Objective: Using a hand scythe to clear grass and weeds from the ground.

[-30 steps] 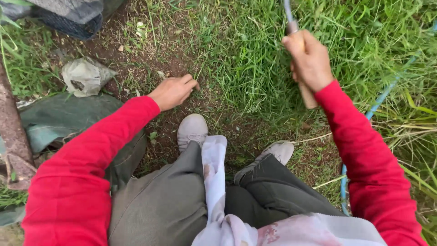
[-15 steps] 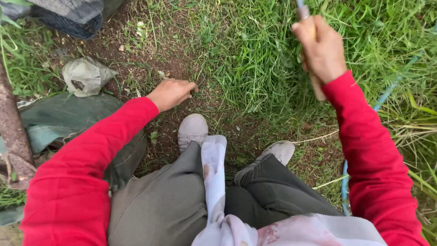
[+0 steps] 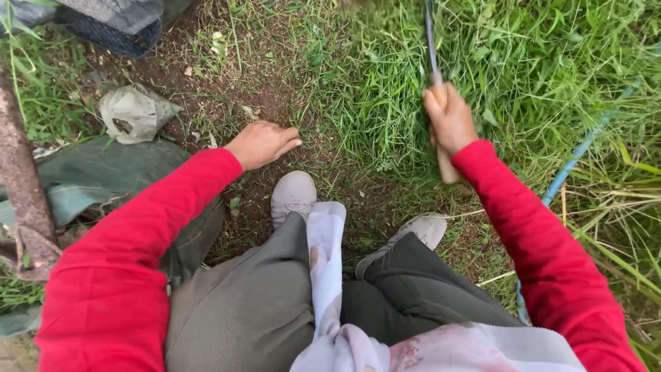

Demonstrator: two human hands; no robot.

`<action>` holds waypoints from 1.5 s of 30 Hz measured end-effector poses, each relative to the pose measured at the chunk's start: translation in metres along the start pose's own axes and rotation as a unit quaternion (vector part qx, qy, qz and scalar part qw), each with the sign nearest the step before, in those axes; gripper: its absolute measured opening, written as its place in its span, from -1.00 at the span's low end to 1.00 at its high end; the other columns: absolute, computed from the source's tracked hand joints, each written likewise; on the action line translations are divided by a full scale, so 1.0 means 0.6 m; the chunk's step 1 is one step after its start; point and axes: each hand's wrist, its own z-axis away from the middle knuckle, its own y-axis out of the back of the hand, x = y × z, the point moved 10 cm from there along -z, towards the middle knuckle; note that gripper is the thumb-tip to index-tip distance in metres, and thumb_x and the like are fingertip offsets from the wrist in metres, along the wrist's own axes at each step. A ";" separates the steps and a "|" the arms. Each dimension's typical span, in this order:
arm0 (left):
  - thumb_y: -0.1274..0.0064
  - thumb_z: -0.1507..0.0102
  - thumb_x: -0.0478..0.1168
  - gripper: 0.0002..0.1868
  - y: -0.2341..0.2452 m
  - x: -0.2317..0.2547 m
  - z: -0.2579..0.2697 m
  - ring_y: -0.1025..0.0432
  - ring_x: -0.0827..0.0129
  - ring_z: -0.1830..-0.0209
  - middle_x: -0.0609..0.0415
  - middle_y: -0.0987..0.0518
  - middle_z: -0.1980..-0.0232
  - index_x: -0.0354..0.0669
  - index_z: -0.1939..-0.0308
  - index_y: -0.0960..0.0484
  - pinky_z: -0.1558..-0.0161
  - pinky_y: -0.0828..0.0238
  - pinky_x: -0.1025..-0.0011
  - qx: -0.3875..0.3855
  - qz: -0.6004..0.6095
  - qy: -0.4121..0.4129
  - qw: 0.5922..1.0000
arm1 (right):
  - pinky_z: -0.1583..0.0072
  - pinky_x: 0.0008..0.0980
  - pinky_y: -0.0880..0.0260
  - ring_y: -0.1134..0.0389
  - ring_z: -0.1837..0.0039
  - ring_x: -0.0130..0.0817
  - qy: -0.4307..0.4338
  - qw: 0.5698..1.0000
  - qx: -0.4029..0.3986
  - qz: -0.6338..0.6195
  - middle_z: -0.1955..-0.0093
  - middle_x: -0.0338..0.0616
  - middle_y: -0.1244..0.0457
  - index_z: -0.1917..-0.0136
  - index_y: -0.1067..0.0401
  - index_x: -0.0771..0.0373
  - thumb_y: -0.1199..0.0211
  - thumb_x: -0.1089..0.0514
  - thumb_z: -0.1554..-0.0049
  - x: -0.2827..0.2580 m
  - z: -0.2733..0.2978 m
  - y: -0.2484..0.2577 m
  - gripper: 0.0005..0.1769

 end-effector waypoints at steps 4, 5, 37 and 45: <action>0.16 -0.45 0.02 -0.70 -0.009 0.008 0.014 -0.54 -0.07 0.36 -0.12 -0.61 0.41 -0.12 0.06 -0.50 0.20 -0.46 -0.02 0.000 0.044 0.003 0.999 | 0.37 -0.34 -0.31 -0.23 0.40 -0.47 -0.011 0.999 -0.008 0.046 0.30 -0.20 -0.27 -0.12 -0.30 0.23 -0.05 -0.11 -0.37 0.073 0.085 0.000 -0.65; 0.16 -0.45 0.02 -0.70 -0.021 0.005 0.015 -0.54 -0.07 0.36 -0.12 -0.61 0.41 -0.12 0.06 -0.50 0.20 -0.46 -0.02 0.001 0.044 0.003 0.999 | 0.37 -0.34 -0.31 -0.23 0.40 -0.47 -0.009 0.999 -0.008 0.047 0.30 -0.20 -0.27 -0.12 -0.30 0.23 -0.05 -0.11 -0.37 0.080 0.113 -0.005 -0.65; -0.05 -0.29 0.21 -0.53 -0.139 0.056 0.015 -0.55 -0.06 0.19 -0.08 -0.64 0.22 -0.12 0.11 -0.42 0.09 -0.45 0.04 -0.154 0.065 -0.087 0.982 | 0.42 -0.51 -0.22 -0.17 0.45 -0.55 0.056 0.985 -0.041 -0.158 0.39 -0.35 -0.16 0.02 -0.24 0.14 0.00 -0.05 -0.41 -0.131 0.158 0.097 -0.74; -0.05 -0.29 0.22 -0.53 -0.139 0.054 0.020 -0.55 -0.05 0.14 -0.08 -0.64 0.19 -0.11 0.11 -0.43 0.03 -0.42 0.04 -0.153 0.073 -0.065 0.983 | 0.46 -0.49 -0.25 -0.18 0.48 -0.59 0.079 0.968 0.035 -0.234 0.39 -0.37 -0.14 -0.03 -0.22 0.07 0.05 -0.07 -0.42 -0.087 0.009 0.015 -0.78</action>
